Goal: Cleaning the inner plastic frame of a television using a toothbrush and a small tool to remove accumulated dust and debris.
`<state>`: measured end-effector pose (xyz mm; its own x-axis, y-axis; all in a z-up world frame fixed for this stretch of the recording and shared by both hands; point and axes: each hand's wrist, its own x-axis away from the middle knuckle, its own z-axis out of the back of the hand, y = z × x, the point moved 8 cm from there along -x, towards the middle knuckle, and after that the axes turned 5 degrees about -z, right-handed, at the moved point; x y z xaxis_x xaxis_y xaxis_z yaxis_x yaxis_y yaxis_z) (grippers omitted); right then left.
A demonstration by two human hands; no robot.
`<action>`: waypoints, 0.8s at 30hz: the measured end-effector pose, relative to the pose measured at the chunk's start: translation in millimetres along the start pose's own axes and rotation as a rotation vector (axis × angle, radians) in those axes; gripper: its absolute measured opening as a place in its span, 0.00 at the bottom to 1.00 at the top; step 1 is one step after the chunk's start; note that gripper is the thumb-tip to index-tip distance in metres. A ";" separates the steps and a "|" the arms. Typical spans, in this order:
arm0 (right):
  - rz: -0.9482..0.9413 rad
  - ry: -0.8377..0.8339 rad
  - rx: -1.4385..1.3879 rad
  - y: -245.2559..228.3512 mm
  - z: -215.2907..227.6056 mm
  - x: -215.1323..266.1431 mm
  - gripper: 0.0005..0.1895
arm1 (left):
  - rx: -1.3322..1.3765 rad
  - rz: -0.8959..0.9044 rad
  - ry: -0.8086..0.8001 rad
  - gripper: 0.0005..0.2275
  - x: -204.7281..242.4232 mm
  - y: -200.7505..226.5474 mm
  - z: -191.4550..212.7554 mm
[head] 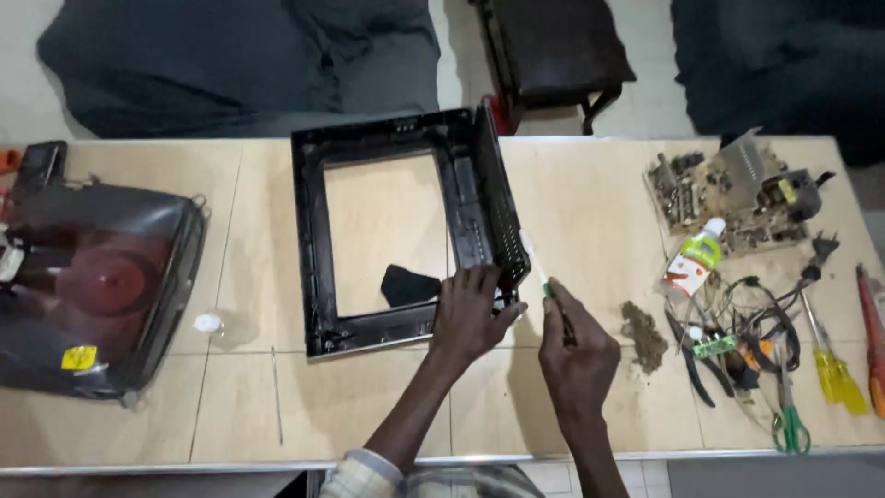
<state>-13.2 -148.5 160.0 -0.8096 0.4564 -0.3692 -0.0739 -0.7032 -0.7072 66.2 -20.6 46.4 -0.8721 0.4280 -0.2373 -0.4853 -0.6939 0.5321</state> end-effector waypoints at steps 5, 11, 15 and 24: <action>0.026 -0.041 0.039 -1.8 -15.4 -13.4 0.10 | -0.014 0.010 -0.008 0.28 1.9 1.0 3.4; -0.085 -0.170 0.142 4.9 -9.3 -17.2 0.12 | 0.011 0.029 -0.082 0.28 0.9 5.4 4.3; -0.168 -0.217 0.300 15.7 -5.1 -8.4 0.11 | 0.012 0.014 -0.061 0.28 -0.1 6.9 9.6; -0.123 -0.272 0.197 2.2 -24.9 -29.3 0.10 | 0.005 0.050 -0.088 0.30 1.0 2.8 3.0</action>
<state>24.9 -149.8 154.2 -0.9109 0.4014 -0.0959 -0.2701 -0.7555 -0.5969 64.2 -20.3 50.1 -0.8860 0.4427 -0.1382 -0.4411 -0.7124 0.5458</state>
